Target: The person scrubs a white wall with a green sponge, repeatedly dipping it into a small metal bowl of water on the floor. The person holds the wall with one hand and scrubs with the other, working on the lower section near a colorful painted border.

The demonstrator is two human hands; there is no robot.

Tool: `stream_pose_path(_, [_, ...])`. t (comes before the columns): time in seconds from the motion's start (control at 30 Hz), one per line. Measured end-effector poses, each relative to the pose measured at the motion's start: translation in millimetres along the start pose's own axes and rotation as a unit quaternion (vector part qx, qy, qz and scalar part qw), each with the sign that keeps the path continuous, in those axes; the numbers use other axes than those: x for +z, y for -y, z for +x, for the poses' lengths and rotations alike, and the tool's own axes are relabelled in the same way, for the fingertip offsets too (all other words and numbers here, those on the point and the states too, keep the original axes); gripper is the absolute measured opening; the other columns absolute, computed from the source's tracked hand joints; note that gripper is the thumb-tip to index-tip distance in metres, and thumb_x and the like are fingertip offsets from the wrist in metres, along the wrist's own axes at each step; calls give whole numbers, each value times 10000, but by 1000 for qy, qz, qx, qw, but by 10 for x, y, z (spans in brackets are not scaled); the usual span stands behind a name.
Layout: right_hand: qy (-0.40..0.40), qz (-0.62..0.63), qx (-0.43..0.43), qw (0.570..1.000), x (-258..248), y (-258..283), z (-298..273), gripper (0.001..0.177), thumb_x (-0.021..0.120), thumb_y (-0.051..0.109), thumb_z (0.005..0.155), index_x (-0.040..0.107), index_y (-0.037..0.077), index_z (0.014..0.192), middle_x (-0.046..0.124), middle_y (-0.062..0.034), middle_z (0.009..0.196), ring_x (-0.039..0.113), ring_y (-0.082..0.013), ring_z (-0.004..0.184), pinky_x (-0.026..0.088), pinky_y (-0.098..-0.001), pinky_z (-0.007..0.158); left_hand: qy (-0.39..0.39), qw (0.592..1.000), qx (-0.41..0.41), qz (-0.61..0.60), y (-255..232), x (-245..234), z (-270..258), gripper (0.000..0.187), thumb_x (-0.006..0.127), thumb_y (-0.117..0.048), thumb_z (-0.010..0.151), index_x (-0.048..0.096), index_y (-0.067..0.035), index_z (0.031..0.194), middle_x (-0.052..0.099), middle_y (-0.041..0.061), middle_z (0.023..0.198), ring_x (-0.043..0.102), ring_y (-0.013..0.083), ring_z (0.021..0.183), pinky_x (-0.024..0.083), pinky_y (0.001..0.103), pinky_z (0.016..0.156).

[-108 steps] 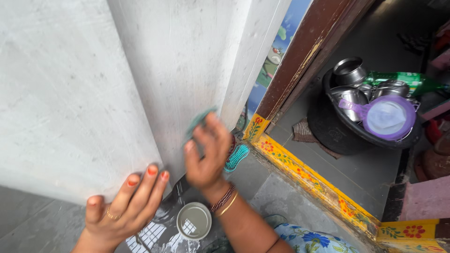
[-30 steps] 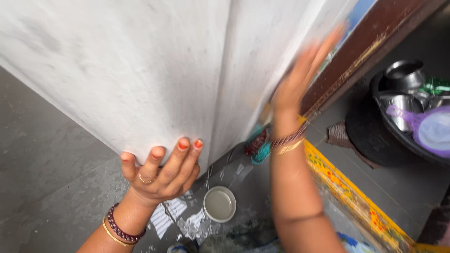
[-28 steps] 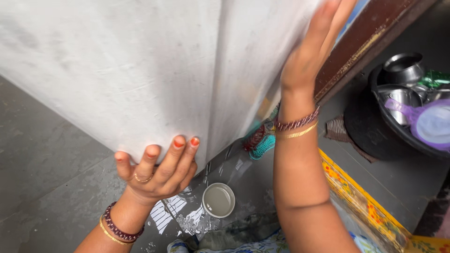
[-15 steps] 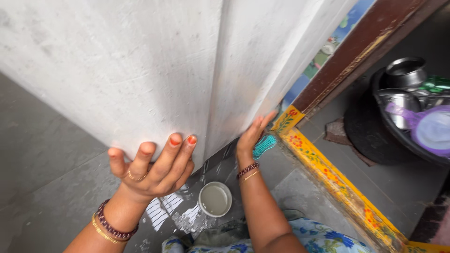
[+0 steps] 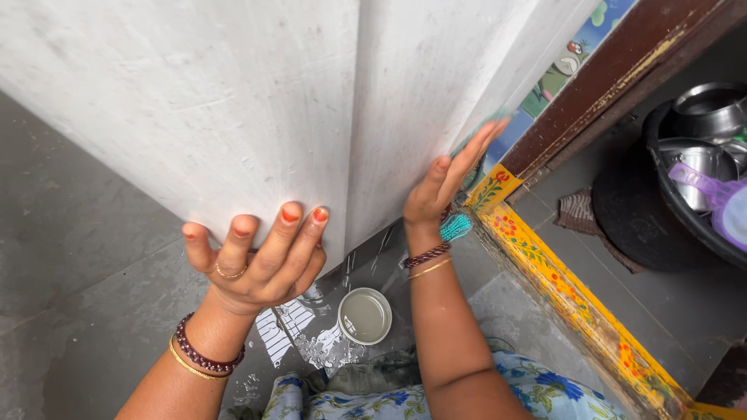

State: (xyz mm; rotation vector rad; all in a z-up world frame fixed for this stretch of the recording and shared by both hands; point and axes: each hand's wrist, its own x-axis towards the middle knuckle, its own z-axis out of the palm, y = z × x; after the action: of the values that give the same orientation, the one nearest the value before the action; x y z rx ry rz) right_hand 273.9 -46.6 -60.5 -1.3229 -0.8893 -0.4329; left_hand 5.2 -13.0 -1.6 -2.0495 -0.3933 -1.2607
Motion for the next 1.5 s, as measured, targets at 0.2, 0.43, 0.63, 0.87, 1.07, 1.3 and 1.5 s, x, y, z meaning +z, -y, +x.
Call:
stream_pose_path(0.2, [-61, 116, 284, 950, 48, -697, -866, 780, 293, 475, 1101, 26, -51, 1611, -11, -212, 1727, 34, -289, 1607, 63, -412, 1301, -6, 1000, -4, -29, -2, 27, -83, 382, 603, -268, 1047, 762, -269, 1394, 464, 22, 1616, 183, 291, 1608, 51, 581, 1309])
stream_pose_path(0.43, [-52, 114, 400, 908, 186, -595, -1561, 844, 260, 581, 1035, -28, 42, 1617, -76, -130, 1712, -10, -248, 1578, 57, -385, 1263, -17, 999, -4, -34, 21, 67, -65, 354, 605, -284, 1042, 773, -284, 1354, 492, 8, 1596, 192, 270, 1599, 50, 562, 1312])
stream_pose_path(0.63, [-96, 241, 421, 869, -55, -1155, -842, 857, 291, 606, 1031, 143, -6, 1612, 140, -147, 1715, 172, -266, 1559, 141, -396, 1248, -20, 999, -6, -43, 29, 49, -69, 357, 597, -281, 1021, 797, -278, 1316, 508, 1, 1581, 206, 268, 1596, 61, 563, 1315])
stream_pose_path(0.87, [-48, 101, 385, 916, 204, -360, -1469, 895, 339, 577, 1026, -37, 8, 1606, -91, -181, 1707, -27, -278, 1582, 39, -411, 1261, -17, 999, -8, -48, 15, 20, -91, 367, 582, -318, 1056, 805, -263, 1343, 526, 15, 1569, 218, 281, 1587, 62, 574, 1305])
stream_pose_path(1.07, [19, 37, 389, 920, 228, -40, -1841, 874, 279, 595, 1032, 8, -6, 1607, -46, -220, 1701, -40, -334, 1583, 48, -449, 1252, -13, 999, -2, -44, 1, 23, -71, 336, 584, -341, 1071, 755, -267, 1351, 528, 28, 1576, 209, 286, 1590, 56, 588, 1297])
stream_pose_path(1.3, [30, -30, 384, 922, 106, -649, -2249, 759, 385, 568, 1034, 318, -23, 1506, 328, -244, 1472, 362, -350, 1414, 301, -441, 1196, -11, 999, 0, -34, 9, 12, -93, 343, 574, -333, 1055, 755, -260, 1337, 532, 19, 1577, 213, 297, 1592, 63, 592, 1305])
stream_pose_path(1.5, [-32, 75, 573, 816, -29, -1403, -2645, 549, 438, 438, 1003, 543, 37, 1361, 540, -81, 1385, 473, -220, 1294, 312, -388, 1128, -5, 999, -3, -44, 6, 28, -112, 354, 589, -321, 1068, 800, -271, 1348, 531, 12, 1573, 200, 285, 1591, 52, 584, 1303])
